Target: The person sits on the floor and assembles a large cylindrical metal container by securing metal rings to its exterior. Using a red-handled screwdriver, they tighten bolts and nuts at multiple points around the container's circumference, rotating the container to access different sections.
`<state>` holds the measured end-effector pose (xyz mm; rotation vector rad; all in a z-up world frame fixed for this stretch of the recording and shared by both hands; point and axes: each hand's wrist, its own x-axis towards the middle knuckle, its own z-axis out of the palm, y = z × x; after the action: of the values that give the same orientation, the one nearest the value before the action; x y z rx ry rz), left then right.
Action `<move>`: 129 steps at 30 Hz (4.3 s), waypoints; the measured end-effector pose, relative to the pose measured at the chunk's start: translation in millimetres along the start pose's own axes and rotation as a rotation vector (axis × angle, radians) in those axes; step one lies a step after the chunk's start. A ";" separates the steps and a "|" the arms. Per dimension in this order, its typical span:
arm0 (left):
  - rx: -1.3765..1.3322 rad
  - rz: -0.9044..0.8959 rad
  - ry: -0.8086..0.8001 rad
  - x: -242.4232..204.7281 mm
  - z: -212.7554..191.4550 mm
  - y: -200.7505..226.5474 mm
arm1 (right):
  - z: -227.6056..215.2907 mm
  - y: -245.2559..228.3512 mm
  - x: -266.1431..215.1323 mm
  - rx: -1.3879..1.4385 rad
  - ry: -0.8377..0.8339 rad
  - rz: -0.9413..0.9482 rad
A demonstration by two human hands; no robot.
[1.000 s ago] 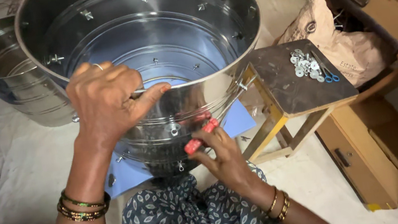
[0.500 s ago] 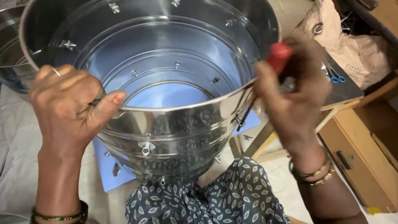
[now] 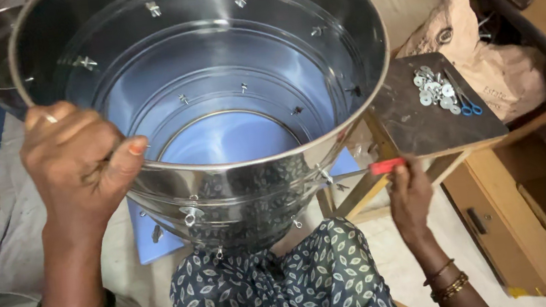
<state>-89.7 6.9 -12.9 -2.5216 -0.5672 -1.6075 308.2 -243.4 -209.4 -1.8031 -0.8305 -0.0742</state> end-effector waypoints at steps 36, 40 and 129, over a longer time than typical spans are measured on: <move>-1.775 -1.553 0.026 -270.3 190.1 167.1 | 53.5 -116.0 -86.4 -0.235 -0.829 -0.419; -1.718 -1.731 0.164 -276.2 192.2 153.1 | 22.6 -148.9 -66.6 -0.010 -0.622 -0.608; -0.646 -0.001 0.059 109.6 91.5 200.8 | -27.7 -215.8 8.4 0.610 -0.069 -0.388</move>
<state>101.8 -125.5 67.8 -2.8627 -0.0295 -2.1278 201.5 -228.6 -20.2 -1.0665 -1.1047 -0.0060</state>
